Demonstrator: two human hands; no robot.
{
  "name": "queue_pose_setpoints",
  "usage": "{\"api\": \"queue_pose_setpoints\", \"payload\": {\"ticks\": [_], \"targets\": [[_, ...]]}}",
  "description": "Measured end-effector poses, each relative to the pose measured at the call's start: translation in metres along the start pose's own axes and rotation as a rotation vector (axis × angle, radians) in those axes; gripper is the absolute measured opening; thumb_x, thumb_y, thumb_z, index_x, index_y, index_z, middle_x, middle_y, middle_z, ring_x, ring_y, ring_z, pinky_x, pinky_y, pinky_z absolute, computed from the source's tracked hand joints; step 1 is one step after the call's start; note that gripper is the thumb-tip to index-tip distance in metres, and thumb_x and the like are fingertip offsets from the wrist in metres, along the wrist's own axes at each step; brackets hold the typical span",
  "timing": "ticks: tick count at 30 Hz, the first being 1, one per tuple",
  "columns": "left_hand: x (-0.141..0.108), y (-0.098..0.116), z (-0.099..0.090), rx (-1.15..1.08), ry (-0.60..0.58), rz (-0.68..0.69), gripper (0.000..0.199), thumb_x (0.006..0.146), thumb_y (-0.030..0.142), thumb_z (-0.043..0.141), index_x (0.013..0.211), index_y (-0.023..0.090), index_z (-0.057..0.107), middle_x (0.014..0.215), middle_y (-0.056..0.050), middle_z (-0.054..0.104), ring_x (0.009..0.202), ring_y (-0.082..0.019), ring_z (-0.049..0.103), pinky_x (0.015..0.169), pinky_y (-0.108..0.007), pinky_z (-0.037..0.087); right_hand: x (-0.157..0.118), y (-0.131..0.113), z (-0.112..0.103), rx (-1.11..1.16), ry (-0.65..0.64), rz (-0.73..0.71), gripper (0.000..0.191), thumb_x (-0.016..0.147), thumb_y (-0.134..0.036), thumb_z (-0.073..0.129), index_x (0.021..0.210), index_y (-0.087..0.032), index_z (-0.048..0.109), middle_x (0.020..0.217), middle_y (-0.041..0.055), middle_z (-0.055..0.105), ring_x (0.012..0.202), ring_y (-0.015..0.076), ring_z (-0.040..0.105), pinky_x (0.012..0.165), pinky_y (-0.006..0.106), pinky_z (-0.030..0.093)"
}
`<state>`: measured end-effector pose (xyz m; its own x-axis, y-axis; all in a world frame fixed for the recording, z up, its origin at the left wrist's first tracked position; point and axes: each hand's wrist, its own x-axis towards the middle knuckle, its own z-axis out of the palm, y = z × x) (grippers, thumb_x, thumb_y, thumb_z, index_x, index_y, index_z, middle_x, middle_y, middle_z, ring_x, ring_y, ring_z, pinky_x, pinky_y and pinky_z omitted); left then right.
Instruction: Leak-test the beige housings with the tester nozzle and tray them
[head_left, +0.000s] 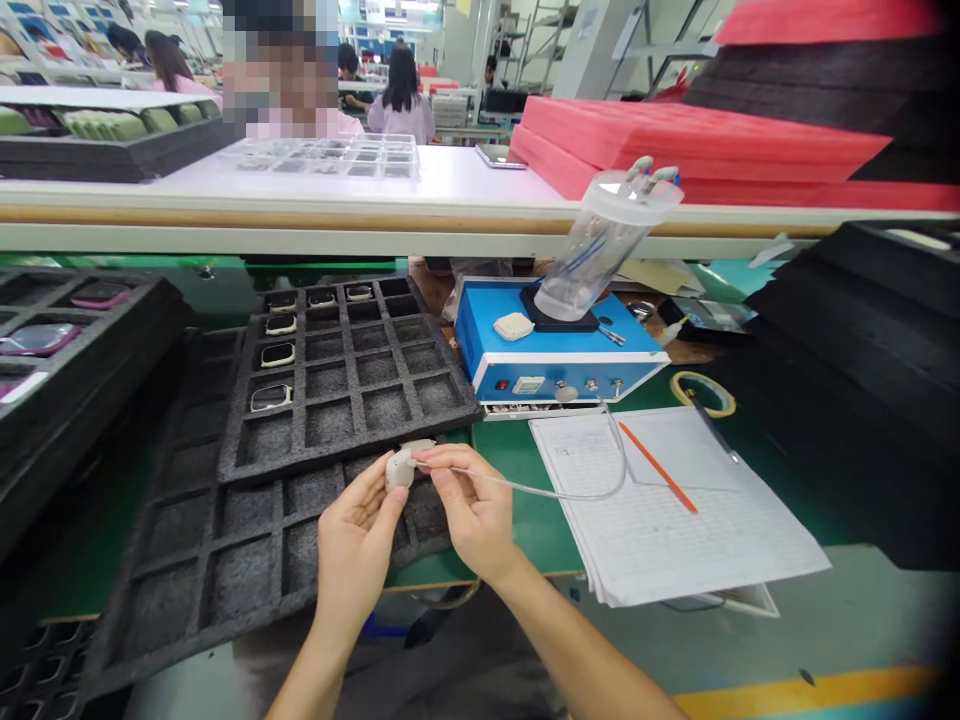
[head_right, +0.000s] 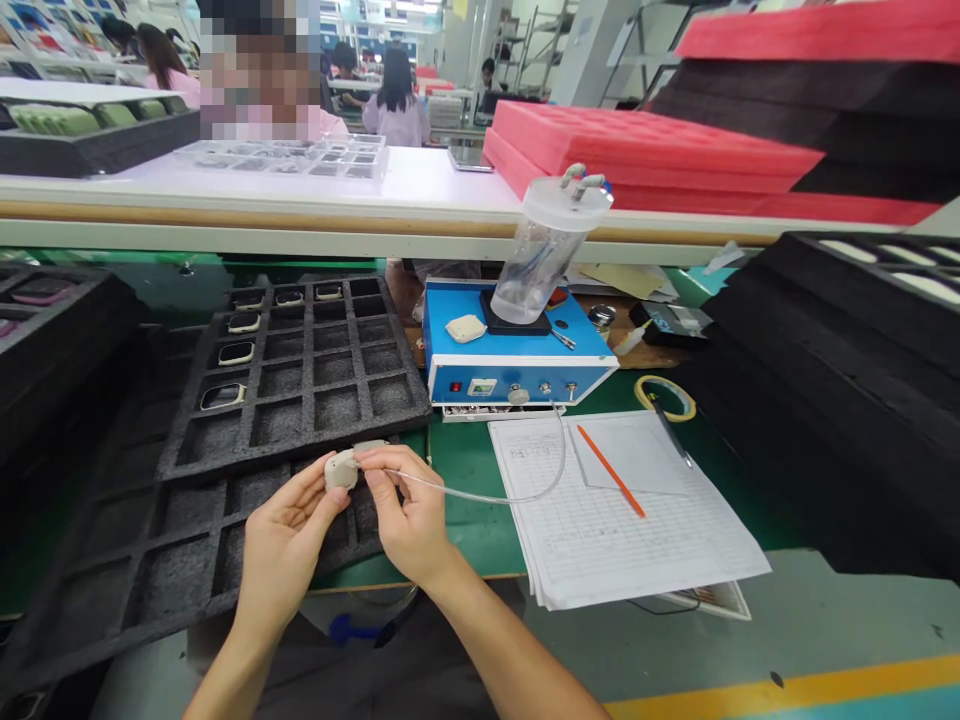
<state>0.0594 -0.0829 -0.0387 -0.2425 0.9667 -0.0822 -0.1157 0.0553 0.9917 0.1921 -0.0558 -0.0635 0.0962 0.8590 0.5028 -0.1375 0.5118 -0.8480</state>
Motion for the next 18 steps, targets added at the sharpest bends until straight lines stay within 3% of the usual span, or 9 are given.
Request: {"api": "queue_pose_setpoints", "payload": {"ticks": [18], "targets": [[0.0023,-0.0015,0.0010,-0.021,0.036,0.007,0.052,0.070,0.037,0.090,0.116,0.016,0.078,0.123,-0.013,0.077,0.114,-0.031,0.075,0.106,-0.045,0.058,-0.0003,0.0035,-0.0006,0.042,0.003,0.023,0.017,0.100,-0.018,0.062,0.104,-0.027,0.076,0.106,0.0058,0.075,0.101,0.0202,0.074,0.089,0.037,0.064]]}}
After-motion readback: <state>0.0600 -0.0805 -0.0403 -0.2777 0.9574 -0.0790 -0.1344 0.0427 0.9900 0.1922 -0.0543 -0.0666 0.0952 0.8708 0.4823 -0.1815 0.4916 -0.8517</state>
